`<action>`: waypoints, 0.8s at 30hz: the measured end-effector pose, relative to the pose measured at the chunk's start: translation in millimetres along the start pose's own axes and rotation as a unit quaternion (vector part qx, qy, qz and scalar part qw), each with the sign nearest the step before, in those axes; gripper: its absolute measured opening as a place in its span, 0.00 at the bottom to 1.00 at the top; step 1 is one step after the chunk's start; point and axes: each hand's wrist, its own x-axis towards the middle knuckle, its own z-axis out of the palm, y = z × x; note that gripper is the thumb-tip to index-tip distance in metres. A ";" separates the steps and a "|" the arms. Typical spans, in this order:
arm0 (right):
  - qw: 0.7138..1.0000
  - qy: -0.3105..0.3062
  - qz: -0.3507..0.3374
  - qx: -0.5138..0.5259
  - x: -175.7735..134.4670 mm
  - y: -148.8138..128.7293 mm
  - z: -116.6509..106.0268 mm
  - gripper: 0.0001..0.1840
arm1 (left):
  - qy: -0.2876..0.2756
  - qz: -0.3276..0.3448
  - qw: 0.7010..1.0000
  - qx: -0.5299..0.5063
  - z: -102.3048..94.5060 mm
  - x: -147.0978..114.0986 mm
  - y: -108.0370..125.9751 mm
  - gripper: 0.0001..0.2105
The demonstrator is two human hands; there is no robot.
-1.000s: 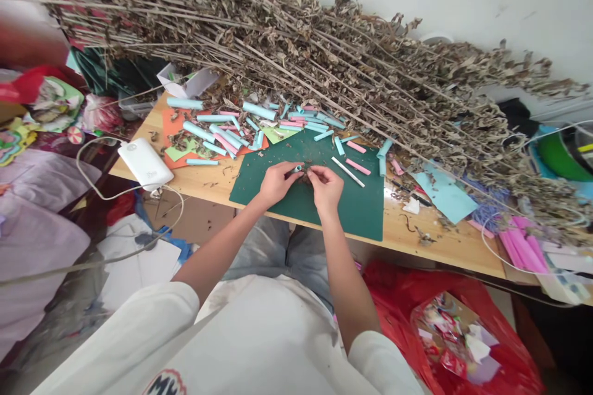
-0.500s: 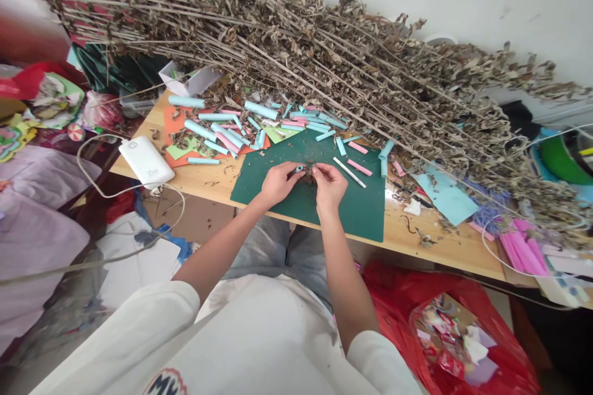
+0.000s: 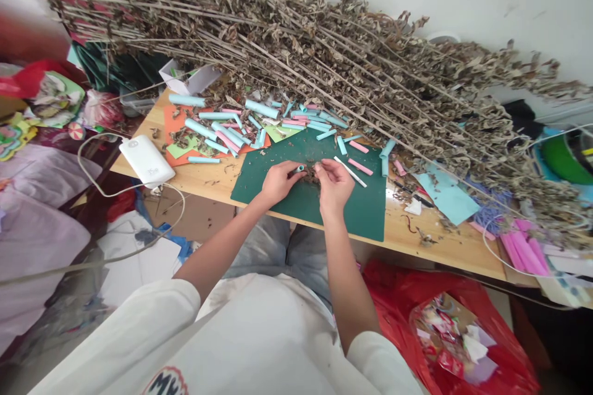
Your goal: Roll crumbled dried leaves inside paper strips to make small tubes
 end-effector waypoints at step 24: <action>0.937 -0.165 -0.194 -0.239 1.8 -19.2 -4.7 0.09 | 0.002 0.030 0.999 -0.034 -1.7 -0.7 0.0 0.11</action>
